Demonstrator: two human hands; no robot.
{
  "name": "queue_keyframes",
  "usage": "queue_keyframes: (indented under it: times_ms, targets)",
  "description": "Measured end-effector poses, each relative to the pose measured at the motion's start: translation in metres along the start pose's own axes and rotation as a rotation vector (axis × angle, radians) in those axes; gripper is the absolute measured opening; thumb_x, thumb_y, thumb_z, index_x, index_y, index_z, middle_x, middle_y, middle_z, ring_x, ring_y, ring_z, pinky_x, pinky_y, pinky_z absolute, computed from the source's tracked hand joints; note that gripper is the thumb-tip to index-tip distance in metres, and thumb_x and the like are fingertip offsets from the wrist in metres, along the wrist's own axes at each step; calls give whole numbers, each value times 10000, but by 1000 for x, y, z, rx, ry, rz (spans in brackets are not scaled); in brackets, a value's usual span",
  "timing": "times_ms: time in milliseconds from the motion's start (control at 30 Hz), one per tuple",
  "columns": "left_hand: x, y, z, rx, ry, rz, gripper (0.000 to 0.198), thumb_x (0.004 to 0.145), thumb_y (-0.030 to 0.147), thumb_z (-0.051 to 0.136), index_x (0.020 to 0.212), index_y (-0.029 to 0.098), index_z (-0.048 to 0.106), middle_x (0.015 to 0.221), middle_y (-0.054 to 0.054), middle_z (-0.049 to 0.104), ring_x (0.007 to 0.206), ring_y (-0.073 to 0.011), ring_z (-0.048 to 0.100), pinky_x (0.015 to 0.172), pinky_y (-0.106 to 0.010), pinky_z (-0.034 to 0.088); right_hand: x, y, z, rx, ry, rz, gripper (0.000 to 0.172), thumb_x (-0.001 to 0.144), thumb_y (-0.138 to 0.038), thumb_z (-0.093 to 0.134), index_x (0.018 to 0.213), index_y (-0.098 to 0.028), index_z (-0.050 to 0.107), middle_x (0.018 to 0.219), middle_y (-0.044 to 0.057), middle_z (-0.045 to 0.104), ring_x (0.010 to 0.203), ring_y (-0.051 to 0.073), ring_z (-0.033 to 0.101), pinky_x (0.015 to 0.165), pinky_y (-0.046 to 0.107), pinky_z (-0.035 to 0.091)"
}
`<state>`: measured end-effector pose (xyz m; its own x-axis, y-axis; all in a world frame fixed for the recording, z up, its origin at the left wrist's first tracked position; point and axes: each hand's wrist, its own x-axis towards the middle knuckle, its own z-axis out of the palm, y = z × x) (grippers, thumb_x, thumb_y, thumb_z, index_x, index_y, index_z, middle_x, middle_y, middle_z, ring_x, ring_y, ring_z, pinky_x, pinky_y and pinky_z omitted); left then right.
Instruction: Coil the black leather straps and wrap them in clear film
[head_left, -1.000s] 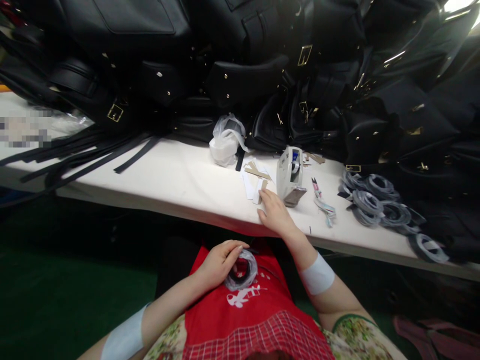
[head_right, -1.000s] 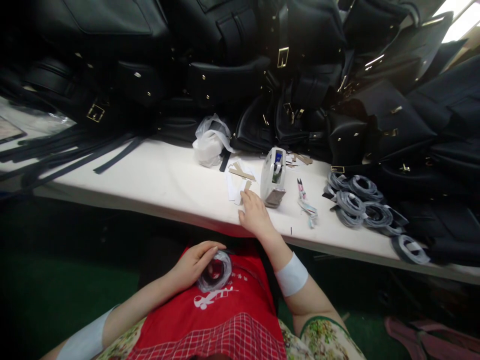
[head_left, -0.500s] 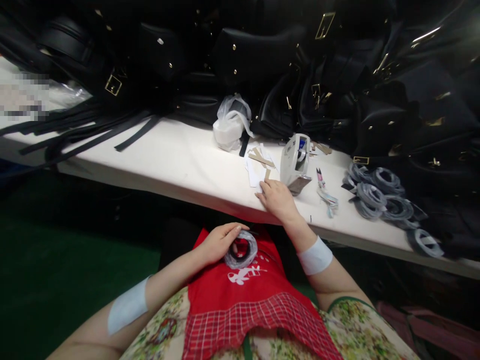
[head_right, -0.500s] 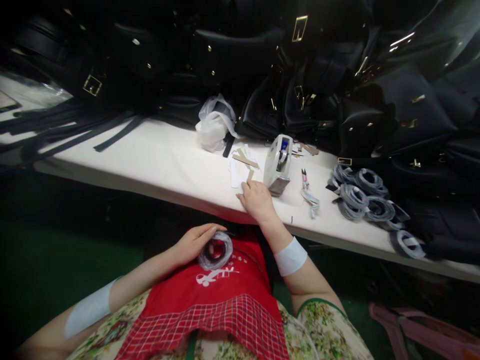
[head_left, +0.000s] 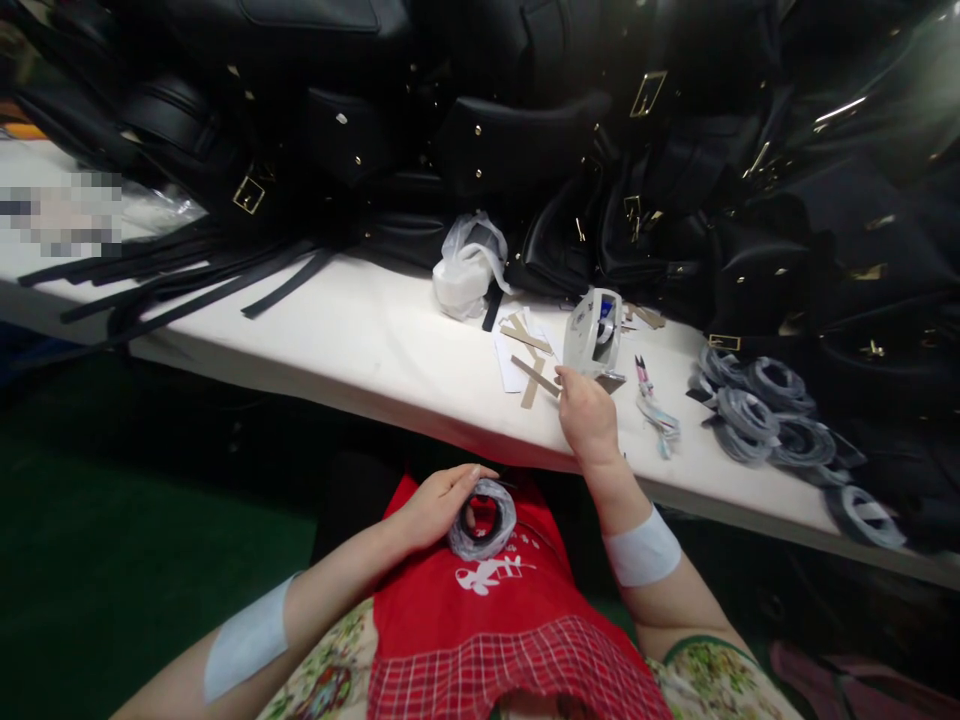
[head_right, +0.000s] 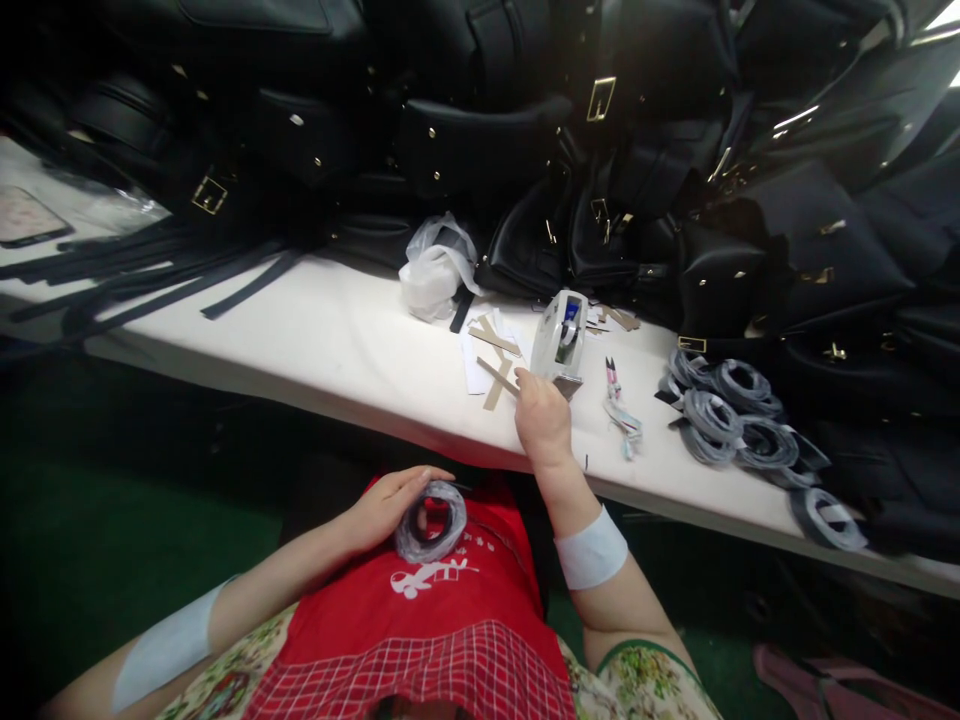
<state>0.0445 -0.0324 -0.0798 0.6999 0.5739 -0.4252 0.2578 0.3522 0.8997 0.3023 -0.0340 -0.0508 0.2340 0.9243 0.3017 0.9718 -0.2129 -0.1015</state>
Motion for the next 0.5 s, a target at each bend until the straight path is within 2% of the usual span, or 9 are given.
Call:
queue_keyframes:
  times_ms: [167,333,433,500]
  targets:
    - [3,1,2,-2,3,-8,559,883,615,469,1111,152,684,513,2,603,469,-159,582,472,-236,442,-4,1,1,78,11,74,318,940,-136,399,1184,-111,601,1081,149,699,928,254,644,836,350,473]
    - [3,2,4,24,-2,-2,547,895,600,458,1119,154,682,519,-4,614,473,-159,583,469,-234,434,0,-15,4,-47,-137,113,313,924,-218,493,1200,-93,574,1066,184,649,954,283,624,823,369,477]
    - [2,4,4,28,-16,20,534,899,590,462,1115,156,684,547,-9,630,499,-163,602,492,-240,450,7,-25,8,-156,-232,96,251,922,-146,436,1038,-93,652,996,194,636,856,269,636,728,349,487]
    - [0,5,3,24,-26,30,532,901,587,460,1121,157,682,556,-12,635,508,-165,610,501,-243,459,12,-27,10,-184,-257,85,297,906,-81,389,937,-96,684,958,199,635,839,266,636,700,342,483]
